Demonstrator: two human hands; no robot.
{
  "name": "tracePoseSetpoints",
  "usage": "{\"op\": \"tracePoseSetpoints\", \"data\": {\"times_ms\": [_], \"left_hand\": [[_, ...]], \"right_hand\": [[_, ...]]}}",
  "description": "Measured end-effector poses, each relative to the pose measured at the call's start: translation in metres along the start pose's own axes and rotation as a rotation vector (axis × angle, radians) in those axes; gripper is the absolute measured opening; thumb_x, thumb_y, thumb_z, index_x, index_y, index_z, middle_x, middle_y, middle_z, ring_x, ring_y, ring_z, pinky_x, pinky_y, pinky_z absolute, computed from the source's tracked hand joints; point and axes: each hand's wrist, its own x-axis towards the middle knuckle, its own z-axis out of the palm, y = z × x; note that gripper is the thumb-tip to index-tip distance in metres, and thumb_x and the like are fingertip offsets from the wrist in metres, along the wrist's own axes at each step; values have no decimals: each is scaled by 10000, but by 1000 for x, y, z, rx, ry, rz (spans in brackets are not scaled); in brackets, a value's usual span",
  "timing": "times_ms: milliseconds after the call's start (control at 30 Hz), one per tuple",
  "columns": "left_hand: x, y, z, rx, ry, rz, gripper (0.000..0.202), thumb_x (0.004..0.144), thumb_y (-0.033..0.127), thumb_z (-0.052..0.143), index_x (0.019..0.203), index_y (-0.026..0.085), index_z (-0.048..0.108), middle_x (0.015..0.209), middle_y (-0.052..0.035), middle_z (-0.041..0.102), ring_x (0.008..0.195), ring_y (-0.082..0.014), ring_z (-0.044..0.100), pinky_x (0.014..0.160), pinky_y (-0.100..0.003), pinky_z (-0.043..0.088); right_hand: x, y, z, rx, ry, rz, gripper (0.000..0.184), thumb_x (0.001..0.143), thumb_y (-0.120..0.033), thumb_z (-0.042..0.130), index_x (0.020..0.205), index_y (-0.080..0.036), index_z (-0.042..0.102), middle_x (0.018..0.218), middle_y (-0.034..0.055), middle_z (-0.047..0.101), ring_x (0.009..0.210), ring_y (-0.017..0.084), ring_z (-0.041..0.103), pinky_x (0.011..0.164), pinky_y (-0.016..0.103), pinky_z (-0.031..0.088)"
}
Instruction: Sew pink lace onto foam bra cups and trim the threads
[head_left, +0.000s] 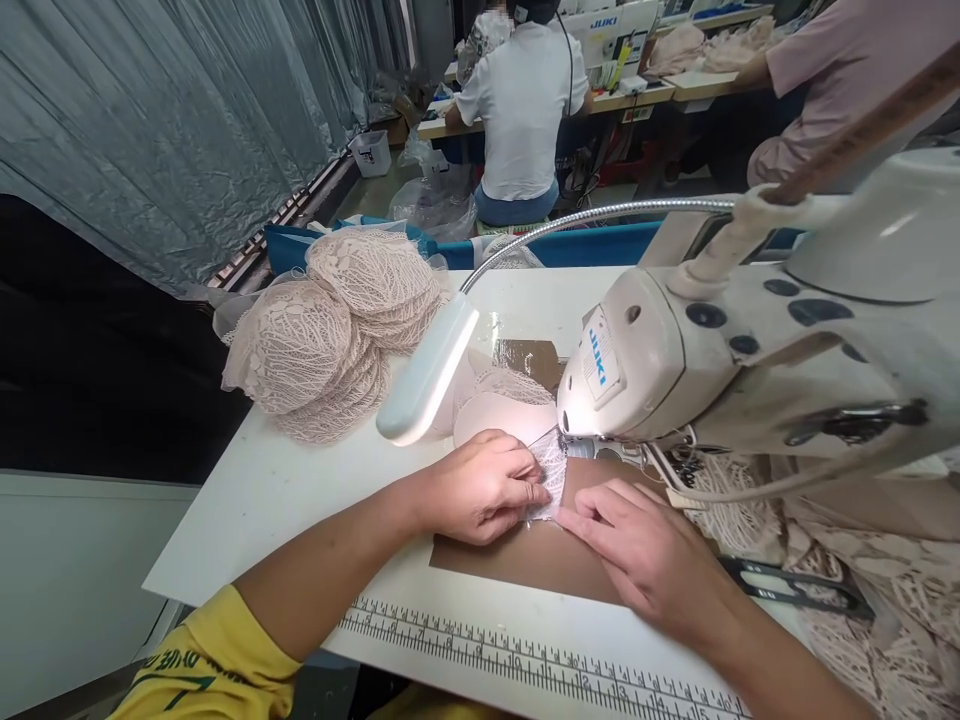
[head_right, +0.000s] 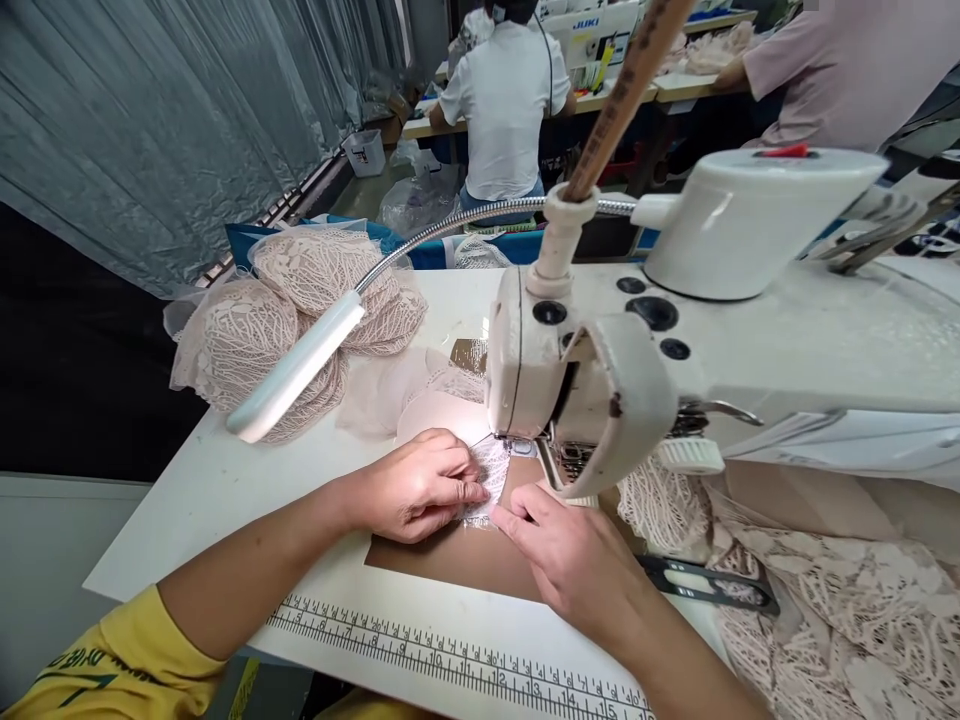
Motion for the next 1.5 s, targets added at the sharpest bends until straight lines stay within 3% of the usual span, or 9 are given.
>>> {"op": "tracePoseSetpoints", "data": {"times_ms": [233,567,800,933,1067,1267,1500], "left_hand": [[-1,0,3,33,-30,23,298,844,195,512,1120,200,623,967,-66,603,848,-185,489,896,-364,351],[-1,4,1,26,-58,22,304,875,189,483,1133,215,641,957,-60,609,839,-176,483,891,-362,338],[-1,4,0,22,-67,12,312,865,184,489,1131,224,648,959,-60,612,854,-181,492,905,-364,347],[1,6,-2,31,-60,-28,287,891,220,468,1117,204,644,1111,-74,617,911,-194,504,906,-351,369],[9,10,-1,93,-18,-142,355,912,242,450,1241,161,558,1323,-75,534,991,-216,497,874,-339,407],[18,11,0,213,-64,-182,377,898,221,453,1254,135,539,1328,-77,539,928,-213,512,803,-336,433],[19,9,-1,221,-68,-167,376,882,215,452,1233,125,551,1332,-94,531,929,-221,518,817,-340,426]], "right_hand": [[-1,0,0,31,11,-17,415,819,-28,394,1113,-214,621,813,33,560,680,145,468,624,264,347],[-2,1,0,34,127,-6,387,855,-67,388,1100,-225,644,790,30,594,661,133,508,601,251,358],[0,-1,-1,7,99,-44,363,839,-49,395,1063,-181,650,764,33,577,663,149,476,594,269,331],[1,-3,0,16,86,-43,366,812,-36,410,1053,-181,644,765,32,568,682,163,448,605,281,307],[1,-5,1,38,97,-32,335,811,-34,409,1007,-181,636,785,36,575,705,173,441,616,291,293],[1,-6,1,63,94,-9,303,806,-37,421,982,-191,613,801,25,567,697,168,432,626,294,282],[2,-6,2,41,105,23,298,800,-36,416,942,-199,621,769,18,554,669,165,430,621,300,277]]}}
